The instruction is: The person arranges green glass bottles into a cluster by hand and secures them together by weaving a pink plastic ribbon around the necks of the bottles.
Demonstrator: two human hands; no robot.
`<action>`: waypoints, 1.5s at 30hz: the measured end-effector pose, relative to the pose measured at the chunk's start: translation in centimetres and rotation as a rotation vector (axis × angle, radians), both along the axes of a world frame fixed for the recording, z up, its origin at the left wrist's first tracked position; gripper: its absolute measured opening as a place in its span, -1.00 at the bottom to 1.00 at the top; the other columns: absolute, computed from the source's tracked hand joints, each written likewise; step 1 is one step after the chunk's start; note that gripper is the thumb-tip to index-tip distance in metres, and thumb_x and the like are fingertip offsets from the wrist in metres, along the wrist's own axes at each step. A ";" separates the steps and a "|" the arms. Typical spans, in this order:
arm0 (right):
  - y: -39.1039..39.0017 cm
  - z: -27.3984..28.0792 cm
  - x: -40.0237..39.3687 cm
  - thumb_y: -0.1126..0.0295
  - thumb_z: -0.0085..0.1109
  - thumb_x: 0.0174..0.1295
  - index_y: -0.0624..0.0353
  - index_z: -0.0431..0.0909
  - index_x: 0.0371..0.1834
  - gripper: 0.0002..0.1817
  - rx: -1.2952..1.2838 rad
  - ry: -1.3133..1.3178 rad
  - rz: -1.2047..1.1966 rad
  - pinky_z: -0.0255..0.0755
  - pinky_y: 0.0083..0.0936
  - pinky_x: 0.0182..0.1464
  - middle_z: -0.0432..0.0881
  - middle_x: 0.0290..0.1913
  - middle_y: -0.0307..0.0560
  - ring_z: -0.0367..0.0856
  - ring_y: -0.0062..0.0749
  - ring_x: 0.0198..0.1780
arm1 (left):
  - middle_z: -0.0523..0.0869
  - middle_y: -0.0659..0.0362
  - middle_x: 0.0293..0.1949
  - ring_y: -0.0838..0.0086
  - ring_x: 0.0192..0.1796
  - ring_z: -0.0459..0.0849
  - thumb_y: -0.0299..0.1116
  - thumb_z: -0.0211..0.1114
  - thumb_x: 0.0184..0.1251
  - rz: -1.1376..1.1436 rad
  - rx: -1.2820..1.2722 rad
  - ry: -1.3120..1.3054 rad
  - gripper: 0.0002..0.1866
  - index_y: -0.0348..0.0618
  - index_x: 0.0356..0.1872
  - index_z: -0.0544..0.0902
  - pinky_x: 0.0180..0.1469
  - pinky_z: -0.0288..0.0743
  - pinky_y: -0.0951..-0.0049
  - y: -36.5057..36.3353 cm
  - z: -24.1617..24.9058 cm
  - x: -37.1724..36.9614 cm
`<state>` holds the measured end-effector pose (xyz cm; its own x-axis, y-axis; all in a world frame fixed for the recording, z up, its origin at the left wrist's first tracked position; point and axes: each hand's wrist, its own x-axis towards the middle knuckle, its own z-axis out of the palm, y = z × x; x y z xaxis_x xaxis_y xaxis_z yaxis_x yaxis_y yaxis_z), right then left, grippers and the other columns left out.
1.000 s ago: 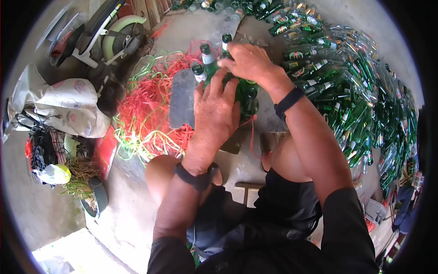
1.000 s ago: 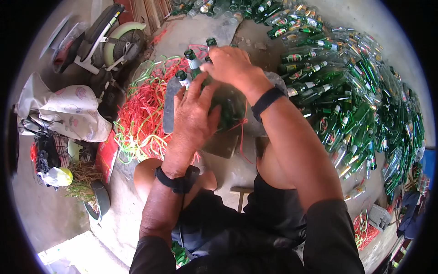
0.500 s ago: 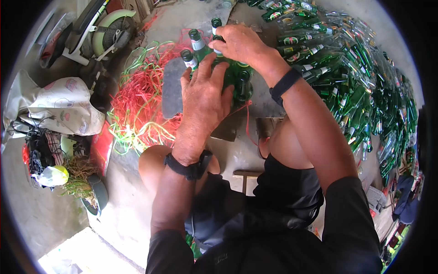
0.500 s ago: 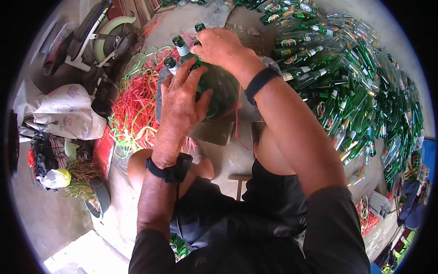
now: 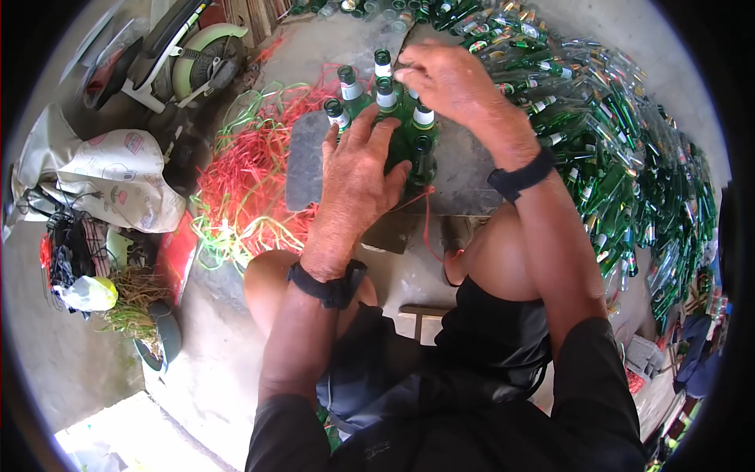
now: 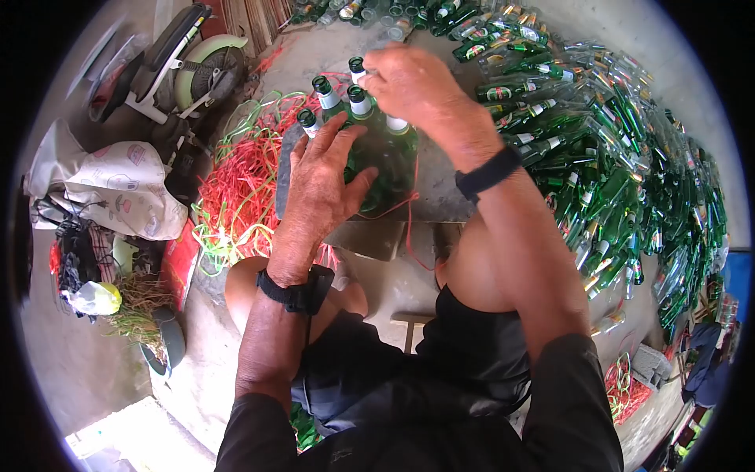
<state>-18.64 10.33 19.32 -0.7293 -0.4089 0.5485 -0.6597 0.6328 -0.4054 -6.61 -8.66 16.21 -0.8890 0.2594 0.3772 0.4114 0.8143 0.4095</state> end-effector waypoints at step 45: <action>7.8 -13.7 13.3 0.37 0.18 0.45 0.37 0.57 -0.39 -0.71 -0.301 -0.955 0.061 0.45 -0.42 -0.34 0.52 -0.52 -0.16 0.41 -0.73 -0.33 | 0.77 0.19 -0.31 0.62 -0.38 0.63 -0.51 0.46 0.39 0.090 0.673 0.136 -0.88 -0.26 -0.10 0.78 -0.27 0.54 0.54 -0.1 1.9 1.5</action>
<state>-5.36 18.17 5.65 -0.9004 -0.4010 -0.1691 -0.0019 0.3922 -0.9199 -5.12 -8.79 18.11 -0.8296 -0.1423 0.5399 0.4377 0.4345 0.7871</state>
